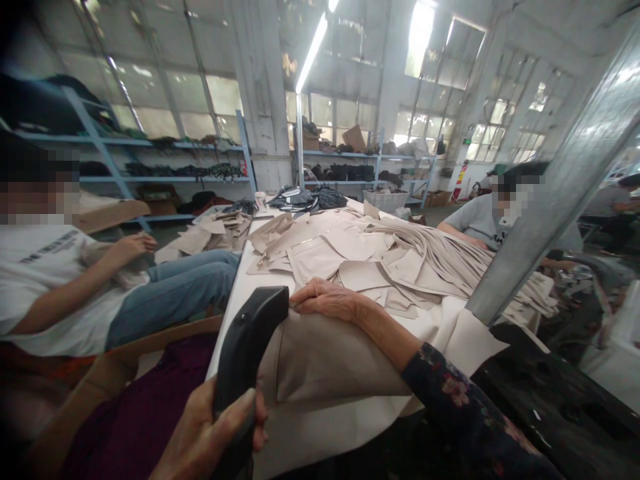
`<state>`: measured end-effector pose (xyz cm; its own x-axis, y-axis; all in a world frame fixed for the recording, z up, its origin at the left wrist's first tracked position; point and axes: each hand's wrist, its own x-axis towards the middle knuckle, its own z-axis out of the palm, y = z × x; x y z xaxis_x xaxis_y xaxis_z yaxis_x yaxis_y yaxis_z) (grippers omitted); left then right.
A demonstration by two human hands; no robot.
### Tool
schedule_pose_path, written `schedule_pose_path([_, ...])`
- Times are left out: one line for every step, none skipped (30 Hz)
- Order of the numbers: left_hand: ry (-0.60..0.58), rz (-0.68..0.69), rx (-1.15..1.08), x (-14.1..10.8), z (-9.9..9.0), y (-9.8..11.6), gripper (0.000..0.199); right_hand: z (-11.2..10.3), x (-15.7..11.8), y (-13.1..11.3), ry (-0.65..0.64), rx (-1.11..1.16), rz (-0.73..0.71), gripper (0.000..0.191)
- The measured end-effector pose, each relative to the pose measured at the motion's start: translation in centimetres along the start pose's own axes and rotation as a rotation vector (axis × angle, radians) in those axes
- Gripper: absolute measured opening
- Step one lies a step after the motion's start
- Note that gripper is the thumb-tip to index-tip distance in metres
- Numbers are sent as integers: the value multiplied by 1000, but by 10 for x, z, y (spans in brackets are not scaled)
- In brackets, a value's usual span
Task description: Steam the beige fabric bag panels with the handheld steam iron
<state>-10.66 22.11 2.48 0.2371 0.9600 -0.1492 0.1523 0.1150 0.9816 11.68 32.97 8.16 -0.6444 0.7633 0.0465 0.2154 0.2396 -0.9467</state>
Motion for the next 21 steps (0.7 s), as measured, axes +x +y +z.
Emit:
schedule_pose_path([-1, 7, 7, 0, 0, 1, 40, 2, -1, 1, 22, 54, 15, 16])
schedule_pose_path([1, 8, 5, 0, 1, 2, 39, 4, -2, 2, 39, 115, 32, 16])
schedule_pose_path([4, 3, -2, -2, 2, 3, 38, 6, -3, 2, 46, 171, 48, 17])
schedule_pose_path([11, -2, -10, -4, 3, 4, 37, 8, -4, 3, 45, 215, 59, 18])
schedule_pose_path([19, -3, -16, -7, 4, 5, 36, 10, -4, 4, 45, 251, 63, 19])
schedule_pose_path([29, 1, -18, -8, 6, 6, 35, 11, -4, 4, 52, 281, 61, 19])
schedule_pose_path([38, 9, -16, -9, 7, 7, 34, 11, -4, 4, 65, 304, 55, 20])
schedule_pose_path([43, 18, -12, -8, 8, 9, 34, 11, -3, 4, 80, 310, 44, 19])
schedule_pose_path([40, 30, -9, -5, 8, 10, 34, 10, -3, 4, 89, 296, 34, 18])
schedule_pose_path([36, 47, -8, -1, 7, 11, 35, 9, -4, 4, 85, 261, 31, 16])
schedule_pose_path([38, 61, -10, 3, 5, 11, 36, 7, -6, 4, 65, 214, 37, 15])
schedule_pose_path([52, 68, -16, 8, 2, 12, 37, 6, -8, 5, 39, 167, 51, 15])
schedule_pose_path([80, 67, -24, 13, -2, 11, 37, 4, -12, 5, 20, 127, 73, 16])
schedule_pose_path([119, 59, -31, 17, -7, 10, 37, 3, -17, 6, 40, 99, 92, 17])
schedule_pose_path([161, 46, -38, 19, -12, 9, 36, 2, -21, 6, 104, 78, 100, 18])
schedule_pose_path([197, 28, -45, 19, -17, 6, 37, 1, -26, 6, 200, 52, 97, 20])
schedule_pose_path([220, 6, -54, 18, -22, 3, 38, 1, -29, 5, 306, 16, 86, 22])
schedule_pose_path([229, -19, -67, 15, -25, -1, 39, 0, -30, 3, 398, -27, 74, 23])
schedule_pose_path([229, -49, -85, 10, -29, -6, 41, -2, -29, 1, 461, -64, 64, 24])
schedule_pose_path([224, -82, -107, 5, -31, -11, 42, -4, -26, -3, 500, -91, 51, 24])
schedule_pose_path([222, -109, -131, -1, -33, -16, 43, -7, -20, -7, 524, -111, 38, 24])
